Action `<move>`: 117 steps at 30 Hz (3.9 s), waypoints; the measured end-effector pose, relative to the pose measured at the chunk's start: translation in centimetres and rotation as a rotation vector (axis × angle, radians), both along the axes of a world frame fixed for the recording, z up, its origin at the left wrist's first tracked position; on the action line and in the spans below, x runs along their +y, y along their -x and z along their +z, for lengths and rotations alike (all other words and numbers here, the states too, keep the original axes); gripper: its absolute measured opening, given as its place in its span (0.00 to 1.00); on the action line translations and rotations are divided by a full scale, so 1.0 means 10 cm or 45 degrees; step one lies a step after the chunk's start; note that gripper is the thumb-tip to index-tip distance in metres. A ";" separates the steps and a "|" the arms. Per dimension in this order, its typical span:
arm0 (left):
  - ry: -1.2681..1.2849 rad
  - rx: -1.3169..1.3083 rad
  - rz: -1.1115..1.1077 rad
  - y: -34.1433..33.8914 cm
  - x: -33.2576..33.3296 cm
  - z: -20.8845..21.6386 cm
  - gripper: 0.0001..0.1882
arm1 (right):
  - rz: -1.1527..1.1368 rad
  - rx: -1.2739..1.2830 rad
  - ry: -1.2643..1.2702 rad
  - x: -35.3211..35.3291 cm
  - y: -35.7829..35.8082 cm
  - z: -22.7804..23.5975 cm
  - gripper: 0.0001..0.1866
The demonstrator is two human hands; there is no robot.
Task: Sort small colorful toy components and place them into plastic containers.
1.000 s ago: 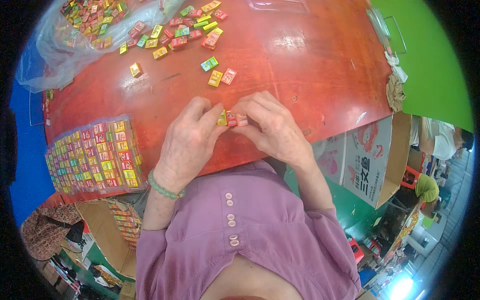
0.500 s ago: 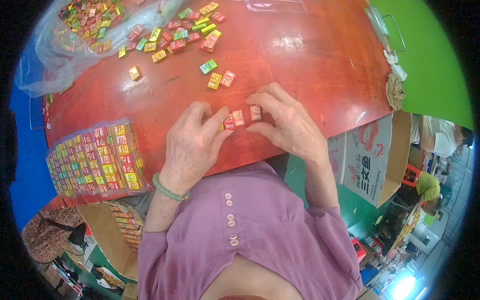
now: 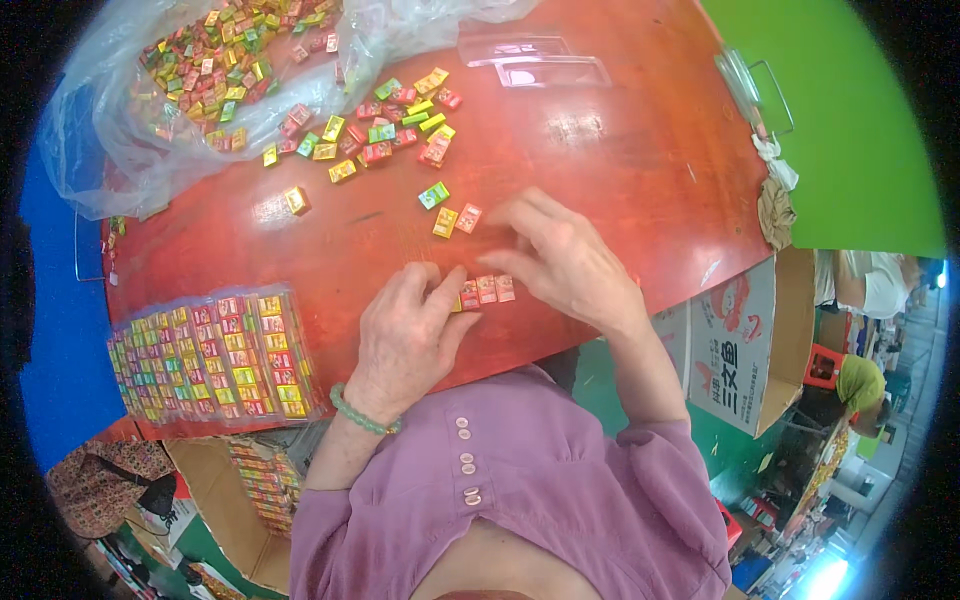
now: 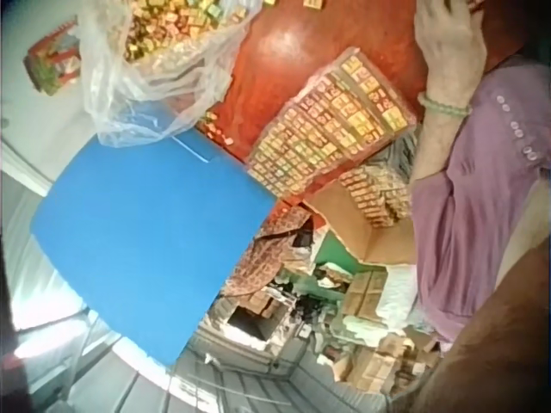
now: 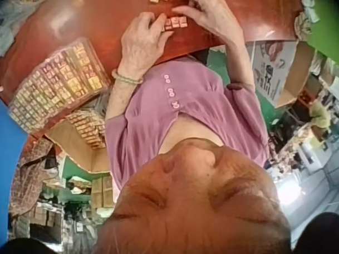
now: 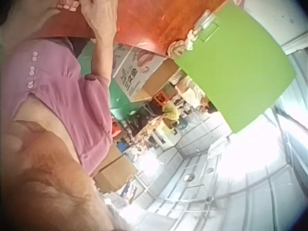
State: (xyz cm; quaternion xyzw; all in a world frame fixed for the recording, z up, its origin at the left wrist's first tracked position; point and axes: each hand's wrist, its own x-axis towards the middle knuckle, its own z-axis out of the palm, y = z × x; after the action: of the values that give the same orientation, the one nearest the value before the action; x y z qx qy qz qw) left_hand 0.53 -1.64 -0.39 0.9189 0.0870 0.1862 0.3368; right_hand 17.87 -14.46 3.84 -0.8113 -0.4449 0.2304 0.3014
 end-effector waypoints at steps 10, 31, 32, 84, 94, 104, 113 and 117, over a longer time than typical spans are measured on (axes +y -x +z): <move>0.076 0.007 0.003 0.03 0.01 -0.02 0.24 | 0.074 -0.372 -0.103 0.41 0.09 -0.24 0.19; 0.181 0.114 -0.040 0.03 0.08 0.00 0.24 | 0.076 -0.005 0.030 -0.48 0.05 -0.07 0.25; 0.169 0.141 -0.043 0.02 0.07 0.01 0.24 | 0.116 -0.040 0.073 -0.46 0.06 -0.06 0.28; -0.361 0.027 0.076 -2.39 0.56 -0.12 0.25 | 0.071 -0.731 0.000 0.09 -2.10 -0.37 0.29; -0.511 0.054 -0.060 -2.36 0.52 -0.41 0.36 | 0.150 -0.876 0.173 0.11 -1.91 -0.52 0.42; -0.632 0.084 -0.044 -2.25 0.39 -0.34 0.37 | 0.173 -0.920 0.270 -0.01 -1.75 -0.50 0.43; -0.582 0.090 -0.086 -1.79 0.11 -0.31 0.39 | 0.197 -0.862 0.272 -0.33 -1.24 -0.44 0.48; -0.634 0.188 -0.027 -1.52 -0.14 -0.20 0.39 | 0.270 -0.876 0.239 -0.51 -0.96 -0.44 0.51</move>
State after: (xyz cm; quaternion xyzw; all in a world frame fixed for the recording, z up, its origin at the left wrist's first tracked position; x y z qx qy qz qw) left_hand 15.74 -3.02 -2.43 0.9854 0.0531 0.1307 0.0951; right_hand 27.51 -19.59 -0.52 -0.8147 -0.5788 0.0140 0.0328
